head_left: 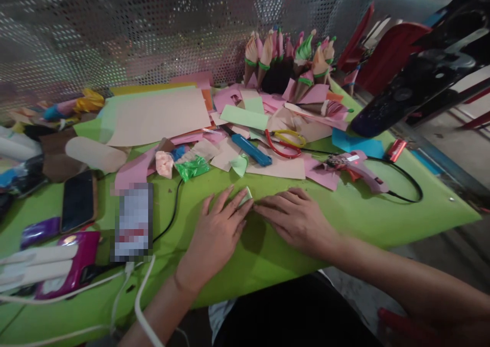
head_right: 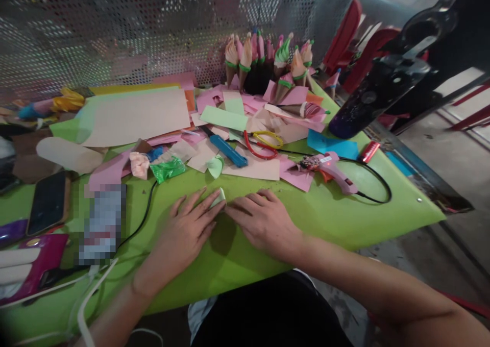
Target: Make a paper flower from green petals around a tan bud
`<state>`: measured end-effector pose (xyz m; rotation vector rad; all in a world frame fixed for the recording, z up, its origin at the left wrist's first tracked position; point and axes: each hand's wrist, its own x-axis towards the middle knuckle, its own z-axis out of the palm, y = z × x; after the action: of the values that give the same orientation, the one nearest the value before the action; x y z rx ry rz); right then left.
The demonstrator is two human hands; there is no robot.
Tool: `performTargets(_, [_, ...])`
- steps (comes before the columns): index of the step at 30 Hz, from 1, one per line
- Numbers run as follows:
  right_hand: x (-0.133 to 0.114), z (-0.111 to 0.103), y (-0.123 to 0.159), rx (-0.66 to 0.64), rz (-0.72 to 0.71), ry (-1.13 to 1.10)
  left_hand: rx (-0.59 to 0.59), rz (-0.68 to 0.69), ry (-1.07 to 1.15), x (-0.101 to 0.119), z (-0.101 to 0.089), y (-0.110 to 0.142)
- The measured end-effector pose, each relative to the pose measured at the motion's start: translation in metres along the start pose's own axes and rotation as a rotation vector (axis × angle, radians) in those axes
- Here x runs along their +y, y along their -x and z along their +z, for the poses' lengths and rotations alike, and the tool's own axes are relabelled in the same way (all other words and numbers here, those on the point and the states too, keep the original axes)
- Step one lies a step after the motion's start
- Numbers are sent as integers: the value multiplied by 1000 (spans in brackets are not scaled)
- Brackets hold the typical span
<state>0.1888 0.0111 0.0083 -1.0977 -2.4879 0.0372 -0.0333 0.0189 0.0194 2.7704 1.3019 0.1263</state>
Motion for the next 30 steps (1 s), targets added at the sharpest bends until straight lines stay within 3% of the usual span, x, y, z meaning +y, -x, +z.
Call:
performTargets(6, [-1,0,-1,-40,17,4,32,10,-4,-1,1,1])
performTargets(13, [-3,-1,-4,-34,50,10,250,-82,33,5,-11,16])
performTargets(20, [-4,0,-6,-38,73,19,151,-55,-5,20,-5,24])
performTargets(30, [-4,4,-7,-80,92,70,53,-71,-40,18,-3,15])
